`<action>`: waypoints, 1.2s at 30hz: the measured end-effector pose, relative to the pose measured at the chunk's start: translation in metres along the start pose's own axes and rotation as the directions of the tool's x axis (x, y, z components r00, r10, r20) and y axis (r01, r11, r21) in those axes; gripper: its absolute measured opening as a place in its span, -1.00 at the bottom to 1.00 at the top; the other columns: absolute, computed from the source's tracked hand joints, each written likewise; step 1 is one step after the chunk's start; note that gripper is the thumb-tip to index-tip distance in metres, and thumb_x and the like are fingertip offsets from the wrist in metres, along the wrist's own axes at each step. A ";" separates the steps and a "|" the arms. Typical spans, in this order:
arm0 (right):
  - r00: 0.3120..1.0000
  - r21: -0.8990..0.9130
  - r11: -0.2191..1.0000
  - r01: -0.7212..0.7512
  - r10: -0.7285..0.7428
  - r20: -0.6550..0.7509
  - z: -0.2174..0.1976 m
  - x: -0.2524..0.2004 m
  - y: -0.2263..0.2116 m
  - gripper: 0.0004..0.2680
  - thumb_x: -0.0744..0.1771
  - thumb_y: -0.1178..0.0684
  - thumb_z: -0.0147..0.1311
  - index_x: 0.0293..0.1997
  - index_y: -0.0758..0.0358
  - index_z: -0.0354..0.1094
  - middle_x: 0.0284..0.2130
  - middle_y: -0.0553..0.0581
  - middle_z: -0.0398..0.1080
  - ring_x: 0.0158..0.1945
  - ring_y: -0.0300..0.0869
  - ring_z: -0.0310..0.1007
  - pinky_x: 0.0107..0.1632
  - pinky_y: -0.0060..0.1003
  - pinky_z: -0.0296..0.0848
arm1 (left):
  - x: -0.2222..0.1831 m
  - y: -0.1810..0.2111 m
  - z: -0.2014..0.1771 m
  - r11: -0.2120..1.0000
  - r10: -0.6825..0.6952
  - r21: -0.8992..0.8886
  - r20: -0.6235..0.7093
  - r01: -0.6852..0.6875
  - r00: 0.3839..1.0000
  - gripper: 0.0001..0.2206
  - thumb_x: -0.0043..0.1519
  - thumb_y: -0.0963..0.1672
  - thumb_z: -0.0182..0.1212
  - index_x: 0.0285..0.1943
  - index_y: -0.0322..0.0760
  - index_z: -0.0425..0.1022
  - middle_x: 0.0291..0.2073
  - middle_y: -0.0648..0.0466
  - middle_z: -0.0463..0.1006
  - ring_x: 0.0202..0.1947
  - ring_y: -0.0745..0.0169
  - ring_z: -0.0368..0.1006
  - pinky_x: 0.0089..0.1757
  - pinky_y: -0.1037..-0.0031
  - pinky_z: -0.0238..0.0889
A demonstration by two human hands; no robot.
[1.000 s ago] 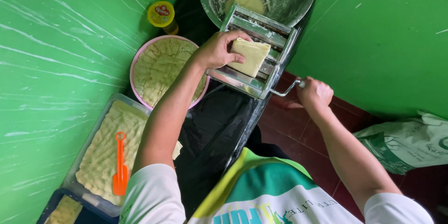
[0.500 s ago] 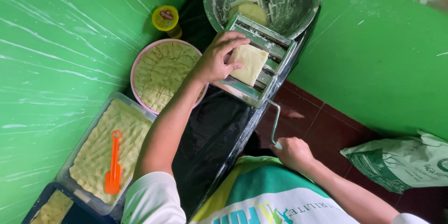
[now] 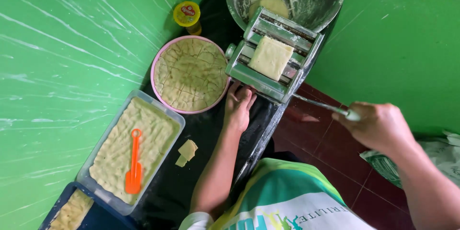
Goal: Arranging dough sticks on a drying rack and rolling out dough sheets using a manual pasta machine.
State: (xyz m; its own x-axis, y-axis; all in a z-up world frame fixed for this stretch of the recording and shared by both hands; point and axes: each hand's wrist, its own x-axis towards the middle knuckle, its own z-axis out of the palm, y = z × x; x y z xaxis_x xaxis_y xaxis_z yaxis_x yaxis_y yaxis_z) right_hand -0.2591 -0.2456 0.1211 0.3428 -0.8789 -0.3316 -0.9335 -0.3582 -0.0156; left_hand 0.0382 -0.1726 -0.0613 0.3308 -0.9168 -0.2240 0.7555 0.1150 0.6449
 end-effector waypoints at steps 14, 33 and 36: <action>0.966 0.130 0.957 -0.258 0.260 0.006 0.176 0.179 0.054 -0.70 0.28 -0.24 -0.06 -0.21 0.01 0.61 -0.43 0.29 0.60 -0.22 0.19 0.64 -0.10 0.10 0.59 | 0.090 -0.119 -0.069 0.940 0.111 -0.335 0.107 -0.070 0.988 -0.70 0.08 -0.04 0.52 -0.11 -0.10 0.53 -0.26 0.09 0.62 -0.18 0.08 0.59 -0.01 0.14 0.50; 0.976 0.129 0.973 -0.192 0.175 0.132 0.068 -0.062 -0.063 -0.81 0.32 -0.20 0.13 -0.12 -0.09 0.63 -0.40 0.13 0.64 -0.29 0.01 0.69 -0.07 -0.17 0.69 | 0.036 -0.053 -0.029 0.987 -0.087 -0.153 -0.217 0.055 0.972 -0.59 0.22 0.05 0.45 0.12 -0.03 0.37 -0.10 0.06 0.55 0.01 -0.02 0.55 0.16 -0.09 0.32; 0.978 -0.002 0.979 -0.204 0.204 -0.036 0.053 -0.042 -0.029 -0.77 0.27 -0.35 0.10 -0.18 -0.24 0.59 -0.39 0.22 0.61 -0.19 0.18 0.65 -0.06 0.01 0.63 | 0.032 -0.059 -0.043 0.977 -0.126 -0.199 -0.227 0.081 0.966 -0.58 0.19 0.09 0.45 0.10 0.03 0.39 -0.07 0.07 0.58 0.04 0.00 0.53 0.17 -0.07 0.31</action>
State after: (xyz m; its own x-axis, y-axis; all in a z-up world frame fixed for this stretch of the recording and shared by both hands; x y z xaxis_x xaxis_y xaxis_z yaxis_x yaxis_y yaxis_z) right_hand -0.2524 -0.1817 0.0858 0.1490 -0.9442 -0.2937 -0.9836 -0.1720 0.0540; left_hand 0.0288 -0.1920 -0.1378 0.3521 -0.8132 -0.4633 0.8772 0.1140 0.4665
